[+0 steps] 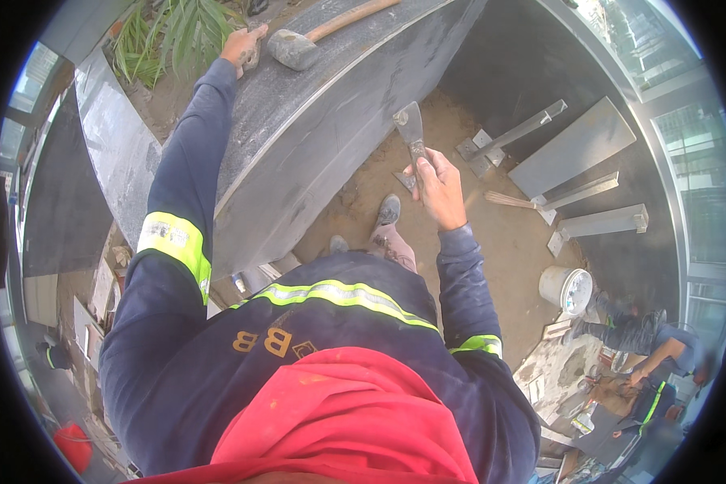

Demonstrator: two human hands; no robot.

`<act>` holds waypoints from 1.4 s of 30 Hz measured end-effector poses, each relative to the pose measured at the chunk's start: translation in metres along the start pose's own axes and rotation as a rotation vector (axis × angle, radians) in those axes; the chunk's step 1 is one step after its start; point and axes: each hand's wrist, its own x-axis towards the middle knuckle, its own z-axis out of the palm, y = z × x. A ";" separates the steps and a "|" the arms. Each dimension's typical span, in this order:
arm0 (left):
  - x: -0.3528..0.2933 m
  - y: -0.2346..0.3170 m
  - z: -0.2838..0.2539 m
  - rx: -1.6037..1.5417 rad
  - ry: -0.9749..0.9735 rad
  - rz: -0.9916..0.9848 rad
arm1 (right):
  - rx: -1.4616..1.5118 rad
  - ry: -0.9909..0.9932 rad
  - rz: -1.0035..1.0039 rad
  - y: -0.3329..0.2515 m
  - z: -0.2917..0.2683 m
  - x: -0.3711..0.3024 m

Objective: The person scoops mortar from a bucket and applies it to the edge of a curved stone structure using a trowel. They smooth and shape the mortar along the seam, repeatedly adding small amounts and refining the surface.

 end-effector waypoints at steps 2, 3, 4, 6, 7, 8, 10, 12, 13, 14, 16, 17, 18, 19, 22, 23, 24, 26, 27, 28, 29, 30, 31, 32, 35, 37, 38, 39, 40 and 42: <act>0.001 -0.002 0.002 0.006 0.013 0.017 | 0.006 0.027 0.024 0.005 -0.009 -0.002; -0.001 -0.002 0.004 0.002 0.001 0.021 | 0.003 0.041 0.038 0.012 -0.014 -0.003; -0.004 -0.001 0.005 -0.001 -0.006 0.028 | 0.002 0.052 0.049 0.018 -0.019 -0.003; -0.002 -0.003 0.001 -0.007 -0.001 0.028 | 0.024 0.084 0.057 0.028 -0.029 0.002; -0.001 -0.004 0.000 -0.009 0.004 0.027 | 0.035 0.099 0.062 0.030 -0.035 0.006; -0.001 -0.005 -0.001 -0.031 0.017 0.029 | 0.029 0.123 0.055 0.032 -0.044 0.013; 0.000 -0.005 0.003 -0.075 0.039 0.036 | 0.018 0.176 0.041 0.033 -0.069 0.031; -0.003 0.000 0.009 -0.064 -0.001 0.059 | -0.023 0.277 0.023 0.030 -0.098 0.048; -0.020 0.019 0.021 -0.063 -0.017 0.054 | -0.047 0.332 -0.017 0.038 -0.123 0.057; -0.010 0.009 0.001 -0.006 0.029 0.074 | -0.068 0.361 -0.075 0.041 -0.145 0.074; -0.010 0.003 -0.023 -0.061 0.069 0.138 | -0.188 0.401 -0.137 0.049 -0.192 0.103; -0.017 0.009 -0.035 0.013 0.113 0.174 | -0.249 0.414 -0.168 0.053 -0.219 0.118; -0.033 0.030 -0.030 0.008 0.121 0.210 | -0.326 0.464 -0.175 0.065 -0.255 0.132; -0.028 0.023 -0.071 0.094 0.163 0.246 | -0.381 0.479 -0.203 0.082 -0.289 0.156; -0.084 0.117 -0.003 0.199 0.123 0.312 | -0.442 0.561 -0.135 0.145 -0.409 0.205; -0.104 0.145 0.025 0.256 0.165 0.300 | -0.417 0.559 -0.077 0.166 -0.447 0.226; -0.114 0.154 0.044 0.170 0.198 0.299 | -0.391 0.548 -0.024 0.184 -0.481 0.249; -0.120 0.178 0.097 0.031 0.255 0.262 | -0.569 0.513 0.045 0.218 -0.540 0.288; -0.120 0.187 0.130 -0.027 0.272 0.234 | -0.680 0.499 0.054 0.240 -0.566 0.303; -0.120 0.202 0.164 -0.075 0.294 0.211 | -0.780 0.477 0.058 0.260 -0.584 0.318; -0.118 0.214 0.200 -0.053 0.293 0.208 | -0.815 0.422 0.090 0.268 -0.597 0.333; -0.112 0.224 0.230 -0.058 0.254 0.197 | -0.850 0.367 0.125 0.276 -0.608 0.345; -0.107 0.236 0.259 -0.057 0.217 0.184 | -0.880 0.306 0.161 0.284 -0.618 0.354; -0.104 0.240 0.287 -0.075 0.186 0.173 | -0.944 0.292 0.158 0.286 -0.629 0.364; -0.080 0.245 0.364 -0.036 0.063 0.180 | -1.076 0.237 0.160 0.294 -0.656 0.375; -0.069 0.245 0.397 -0.027 -0.012 0.151 | -1.098 0.197 0.151 0.296 -0.664 0.367; -0.065 0.244 0.413 -0.051 -0.050 0.138 | -1.116 0.190 0.161 0.295 -0.667 0.363; -0.063 0.243 0.425 -0.074 -0.089 0.125 | -1.132 0.185 0.171 0.296 -0.666 0.357; -0.062 0.245 0.437 -0.082 -0.100 0.117 | -1.156 0.183 0.175 0.293 -0.669 0.353; -0.057 0.245 0.457 -0.106 -0.136 0.107 | -1.184 0.193 0.192 0.300 -0.679 0.337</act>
